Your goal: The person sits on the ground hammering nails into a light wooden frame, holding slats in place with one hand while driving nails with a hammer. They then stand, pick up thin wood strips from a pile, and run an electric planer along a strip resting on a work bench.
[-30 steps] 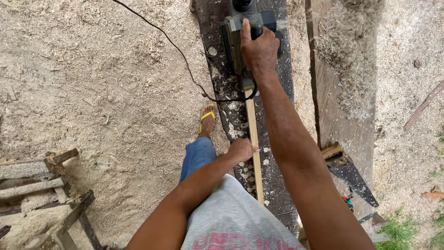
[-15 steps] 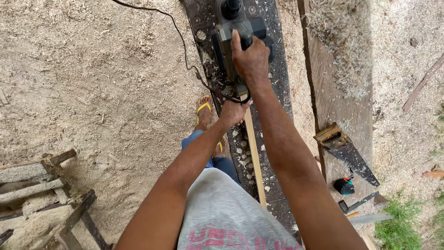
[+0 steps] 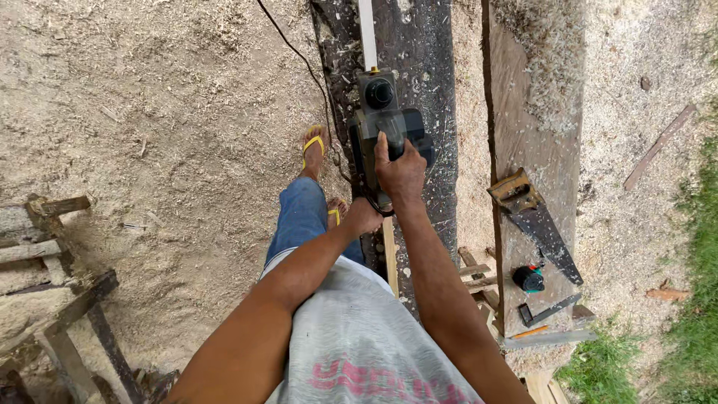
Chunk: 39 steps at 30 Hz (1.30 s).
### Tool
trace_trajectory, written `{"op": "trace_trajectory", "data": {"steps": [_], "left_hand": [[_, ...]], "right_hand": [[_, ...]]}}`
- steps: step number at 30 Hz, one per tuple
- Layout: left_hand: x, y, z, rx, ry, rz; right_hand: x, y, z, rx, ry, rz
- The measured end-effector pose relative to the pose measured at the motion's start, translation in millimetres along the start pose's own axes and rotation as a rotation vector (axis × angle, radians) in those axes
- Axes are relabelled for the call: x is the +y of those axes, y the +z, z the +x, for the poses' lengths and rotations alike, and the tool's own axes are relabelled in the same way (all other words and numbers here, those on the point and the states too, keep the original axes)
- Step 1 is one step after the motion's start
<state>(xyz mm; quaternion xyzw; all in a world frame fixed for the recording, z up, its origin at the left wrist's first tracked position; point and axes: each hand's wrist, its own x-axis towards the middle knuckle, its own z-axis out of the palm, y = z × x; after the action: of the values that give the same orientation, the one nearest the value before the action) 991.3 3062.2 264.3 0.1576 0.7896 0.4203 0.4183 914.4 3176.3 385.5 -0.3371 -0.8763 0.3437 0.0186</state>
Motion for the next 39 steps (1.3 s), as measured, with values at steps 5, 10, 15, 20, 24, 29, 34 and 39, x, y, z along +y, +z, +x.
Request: {"op": "trace_trajectory", "data": {"steps": [5,10,15,20,24,29,34,39], "left_hand": [[21,-18,20,-0.363,-0.293,0.067],[24,-20,23,-0.439,-0.397,0.175],[28,-35,35,-0.283,-0.271,0.306],[34,-85,92,0.083,-0.266,0.016],[29,-107,112,0.152,0.006,0.165],[30,-111,114,0.017,-0.034,0.075],[40,-123,131,-0.216,-0.359,0.235],[48,-127,131,-0.336,-0.356,0.272]], "right_hand": [[-8,12,40,0.048,-0.107,-0.065],[-34,29,104,-0.131,-0.014,-0.036],[-55,38,142,0.007,-0.17,-0.054],[-62,36,143,0.007,-0.129,0.0],[-67,35,146,0.022,-0.135,0.021],[-83,41,176,0.067,-0.184,-0.037],[-104,56,228,0.047,-0.124,-0.007],[-123,64,276,-0.049,-0.138,0.019]]}}
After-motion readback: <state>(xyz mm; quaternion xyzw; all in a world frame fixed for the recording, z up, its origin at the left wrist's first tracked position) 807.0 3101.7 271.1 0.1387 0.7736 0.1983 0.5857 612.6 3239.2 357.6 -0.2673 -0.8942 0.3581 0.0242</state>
